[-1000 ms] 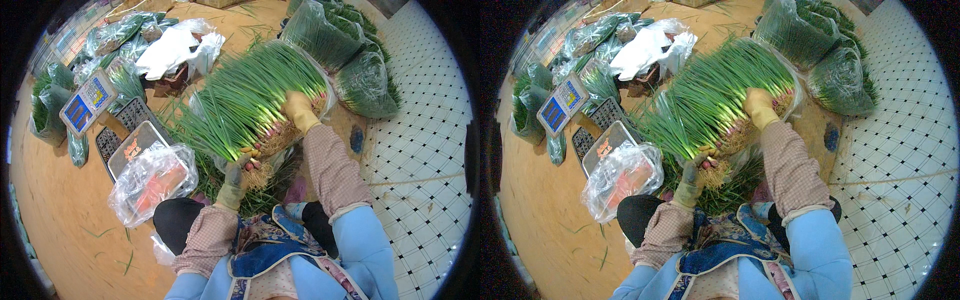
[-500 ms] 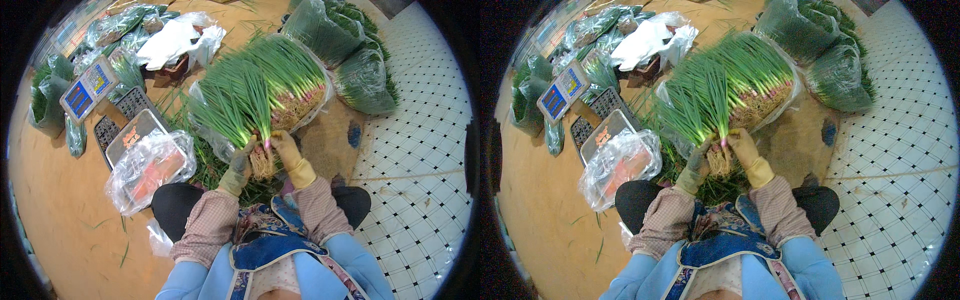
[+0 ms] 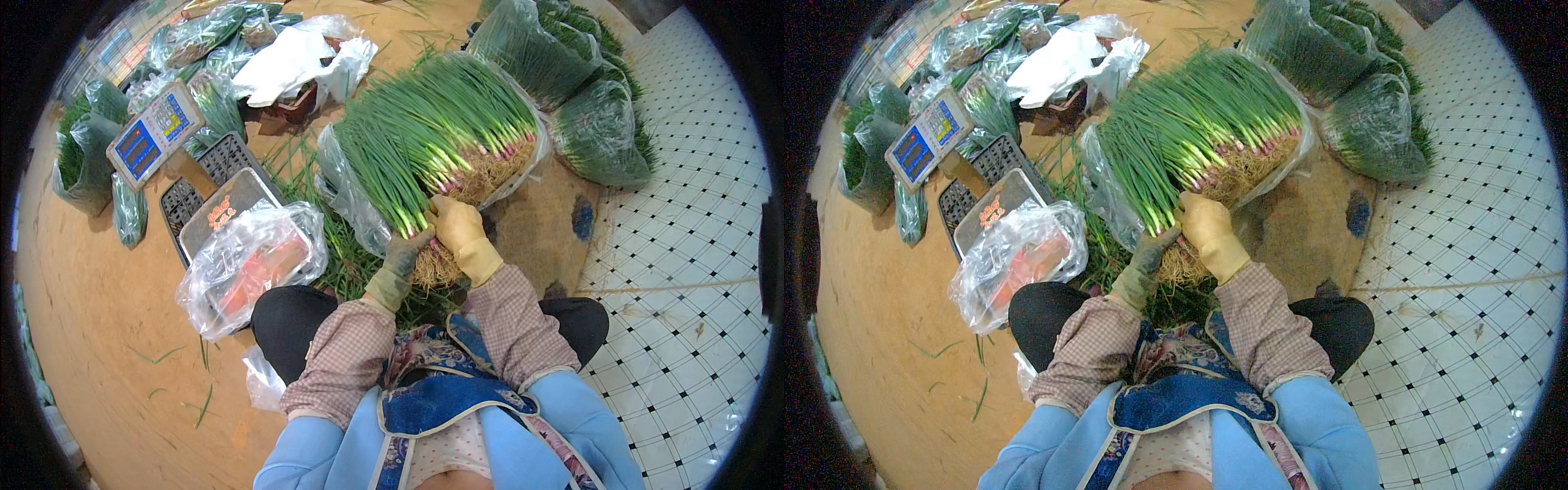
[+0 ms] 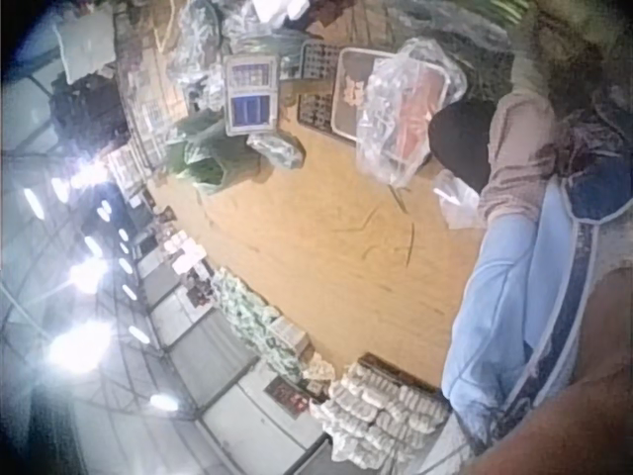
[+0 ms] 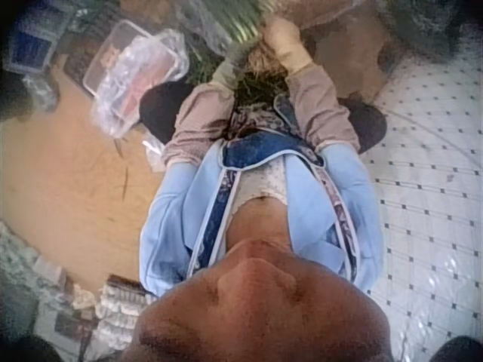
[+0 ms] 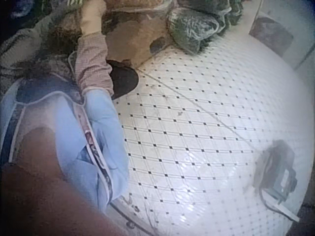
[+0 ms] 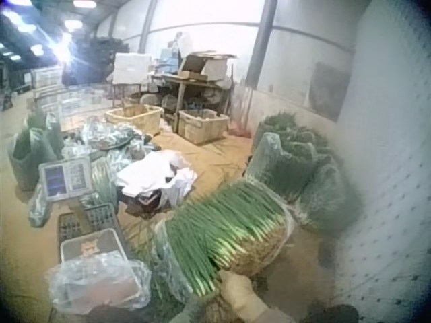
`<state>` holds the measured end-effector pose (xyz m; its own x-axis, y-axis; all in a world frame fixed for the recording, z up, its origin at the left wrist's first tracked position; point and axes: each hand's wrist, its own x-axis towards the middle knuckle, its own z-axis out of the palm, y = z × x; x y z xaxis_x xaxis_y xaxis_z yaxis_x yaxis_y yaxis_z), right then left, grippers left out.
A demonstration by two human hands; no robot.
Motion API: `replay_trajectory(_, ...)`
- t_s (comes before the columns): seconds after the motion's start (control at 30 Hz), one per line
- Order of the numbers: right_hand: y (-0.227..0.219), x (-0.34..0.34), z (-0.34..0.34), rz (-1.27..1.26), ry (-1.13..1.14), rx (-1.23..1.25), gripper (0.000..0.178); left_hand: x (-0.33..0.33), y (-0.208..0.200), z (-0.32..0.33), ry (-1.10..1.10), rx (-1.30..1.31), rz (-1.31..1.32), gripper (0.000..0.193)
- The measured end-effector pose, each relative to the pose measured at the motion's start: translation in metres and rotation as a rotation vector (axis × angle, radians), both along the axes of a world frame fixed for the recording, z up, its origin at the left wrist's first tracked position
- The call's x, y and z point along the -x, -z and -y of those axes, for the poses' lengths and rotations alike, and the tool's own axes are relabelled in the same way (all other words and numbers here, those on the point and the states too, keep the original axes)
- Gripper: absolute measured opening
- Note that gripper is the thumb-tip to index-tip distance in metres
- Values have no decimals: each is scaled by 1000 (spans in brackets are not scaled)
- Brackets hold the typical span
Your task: The person sits on the floor and repeatedly bundles green onions, places them into plastic bags, weighs them on a digital scale, and sets the packaged bundles aside.
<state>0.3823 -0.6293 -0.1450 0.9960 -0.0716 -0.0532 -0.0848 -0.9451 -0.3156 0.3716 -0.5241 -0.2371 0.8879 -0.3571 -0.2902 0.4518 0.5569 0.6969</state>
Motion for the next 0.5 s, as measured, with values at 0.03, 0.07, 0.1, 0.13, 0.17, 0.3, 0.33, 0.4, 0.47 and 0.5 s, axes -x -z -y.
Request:
replay_trajectory(0.03, 2, -1, 3, -20, -13, 18, 20, 0, 4, 2, 6, -9, -15, 16)
replay_trajectory(0.07, 6, -3, 6, -41, -26, 36, 20, -2, 8, 5, 11, -17, -30, 16)
replay_trajectory(0.1, 6, -6, 7, -61, -40, 49, 20, -3, 7, 5, 16, -30, -45, 16)
replay_trajectory(0.13, 6, -10, 7, -49, -41, 14, 20, -3, 6, 6, -5, -46, -17, 17)
replay_trajectory(0.17, 6, -15, 6, -36, -42, -22, 20, -3, 5, 6, -26, -62, 10, 17)
replay_trajectory(0.3, 3, -24, 6, -72, -87, 38, 21, -1, -7, 2, 4, -119, -79, 21)
replay_trajectory(0.33, 4, -25, 5, -75, -80, 38, 22, 0, -11, 1, 5, -135, -112, 22)
replay_trajectory(0.4, 8, -19, 5, -106, -14, -140, 18, -2, 2, -3, 49, -129, -96, 23)
replay_trajectory(0.47, 17, -14, 4, -169, 118, -463, 16, -2, 14, -7, 47, -117, -112, 23)
replay_trajectory(0.5, 27, -11, 11, -204, 235, -691, 15, -2, 8, -3, 42, -102, -131, 23)
